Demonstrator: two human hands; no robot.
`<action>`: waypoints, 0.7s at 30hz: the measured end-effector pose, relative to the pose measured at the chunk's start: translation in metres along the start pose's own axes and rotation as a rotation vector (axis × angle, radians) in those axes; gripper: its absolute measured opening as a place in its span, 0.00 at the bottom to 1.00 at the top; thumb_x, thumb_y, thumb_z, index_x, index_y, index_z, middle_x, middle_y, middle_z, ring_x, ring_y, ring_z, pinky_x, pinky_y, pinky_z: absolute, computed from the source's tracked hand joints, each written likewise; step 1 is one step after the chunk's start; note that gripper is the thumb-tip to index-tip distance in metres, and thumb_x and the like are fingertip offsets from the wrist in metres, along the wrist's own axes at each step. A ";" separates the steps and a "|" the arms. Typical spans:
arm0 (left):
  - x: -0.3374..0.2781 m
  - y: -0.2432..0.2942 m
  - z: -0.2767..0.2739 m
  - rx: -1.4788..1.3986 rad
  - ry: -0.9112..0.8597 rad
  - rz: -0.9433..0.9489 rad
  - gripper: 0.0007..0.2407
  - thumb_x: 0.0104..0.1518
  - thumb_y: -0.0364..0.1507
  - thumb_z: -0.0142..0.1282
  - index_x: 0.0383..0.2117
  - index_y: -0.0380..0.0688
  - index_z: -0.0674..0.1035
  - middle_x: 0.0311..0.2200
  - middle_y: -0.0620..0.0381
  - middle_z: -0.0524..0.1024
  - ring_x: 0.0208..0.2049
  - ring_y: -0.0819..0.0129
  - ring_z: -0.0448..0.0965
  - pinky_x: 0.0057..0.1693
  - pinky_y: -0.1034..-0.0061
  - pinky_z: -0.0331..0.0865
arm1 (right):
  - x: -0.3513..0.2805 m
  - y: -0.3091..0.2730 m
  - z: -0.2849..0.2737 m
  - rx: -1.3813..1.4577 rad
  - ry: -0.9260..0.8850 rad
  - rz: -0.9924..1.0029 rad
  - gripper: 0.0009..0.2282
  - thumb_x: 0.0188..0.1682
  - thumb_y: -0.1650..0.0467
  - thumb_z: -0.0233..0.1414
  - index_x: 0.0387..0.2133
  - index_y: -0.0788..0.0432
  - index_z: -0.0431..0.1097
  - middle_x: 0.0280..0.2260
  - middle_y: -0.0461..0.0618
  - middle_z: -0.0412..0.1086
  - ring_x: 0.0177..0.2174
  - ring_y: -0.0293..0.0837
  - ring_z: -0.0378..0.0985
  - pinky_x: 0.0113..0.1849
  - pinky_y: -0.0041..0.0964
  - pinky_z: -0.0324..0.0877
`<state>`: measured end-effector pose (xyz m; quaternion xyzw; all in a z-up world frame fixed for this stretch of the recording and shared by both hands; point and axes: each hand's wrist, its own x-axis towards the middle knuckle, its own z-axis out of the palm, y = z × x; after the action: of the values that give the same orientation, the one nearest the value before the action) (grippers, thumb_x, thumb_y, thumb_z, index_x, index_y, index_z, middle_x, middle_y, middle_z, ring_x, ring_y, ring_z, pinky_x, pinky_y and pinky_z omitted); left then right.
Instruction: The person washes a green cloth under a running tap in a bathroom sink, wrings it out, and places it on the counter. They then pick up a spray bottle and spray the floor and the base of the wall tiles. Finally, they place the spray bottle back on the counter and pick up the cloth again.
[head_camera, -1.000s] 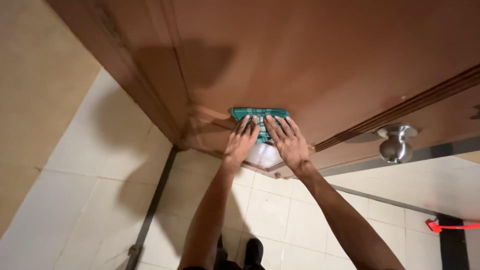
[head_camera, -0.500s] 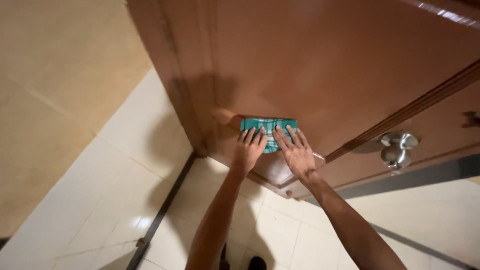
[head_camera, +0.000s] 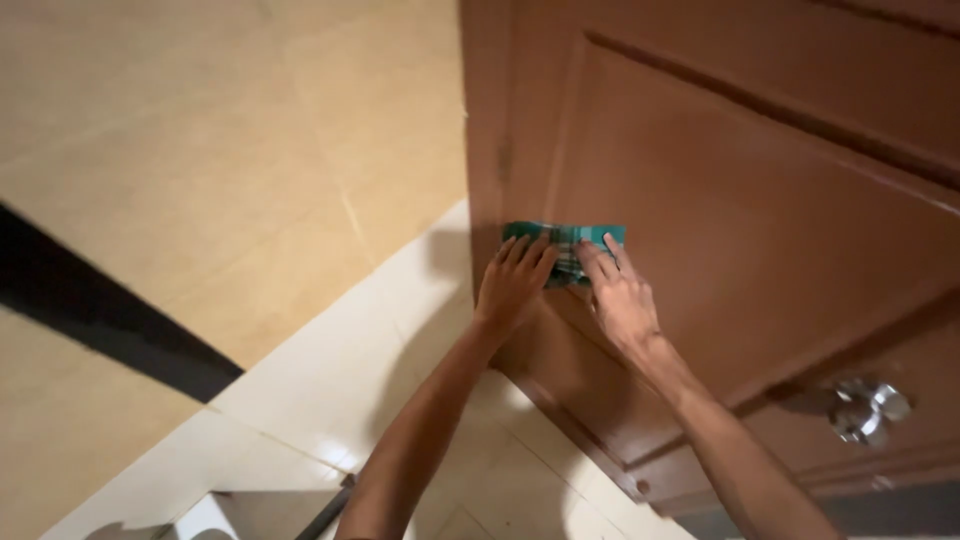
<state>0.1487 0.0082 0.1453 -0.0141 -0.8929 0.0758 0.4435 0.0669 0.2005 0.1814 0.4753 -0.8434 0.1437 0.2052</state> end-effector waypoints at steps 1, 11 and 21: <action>0.002 -0.010 -0.010 0.022 0.007 -0.005 0.16 0.58 0.28 0.55 0.53 0.45 0.75 0.56 0.50 0.76 0.57 0.52 0.75 0.66 0.57 0.66 | 0.010 -0.010 -0.003 0.007 0.012 -0.019 0.33 0.42 0.78 0.55 0.65 0.53 0.60 0.65 0.41 0.57 0.67 0.51 0.55 0.53 0.48 0.72; -0.007 -0.088 -0.099 -0.014 -0.179 -0.200 0.24 0.51 0.34 0.62 0.56 0.41 0.72 0.45 0.49 0.79 0.50 0.51 0.77 0.65 0.47 0.58 | 0.086 -0.098 0.004 0.371 0.218 -0.353 0.24 0.37 0.79 0.57 0.52 0.60 0.71 0.54 0.58 0.70 0.54 0.59 0.72 0.54 0.49 0.69; -0.046 -0.103 -0.203 -0.198 -0.225 -0.947 0.15 0.53 0.34 0.62 0.44 0.46 0.78 0.34 0.50 0.84 0.36 0.50 0.83 0.43 0.57 0.74 | 0.126 -0.168 0.006 0.687 0.235 -0.530 0.26 0.50 0.71 0.58 0.61 0.65 0.57 0.57 0.69 0.65 0.55 0.65 0.68 0.56 0.51 0.64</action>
<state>0.3425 -0.0733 0.2450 0.3593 -0.8465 -0.2184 0.3265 0.1518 0.0194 0.2449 0.6958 -0.5669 0.4111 0.1597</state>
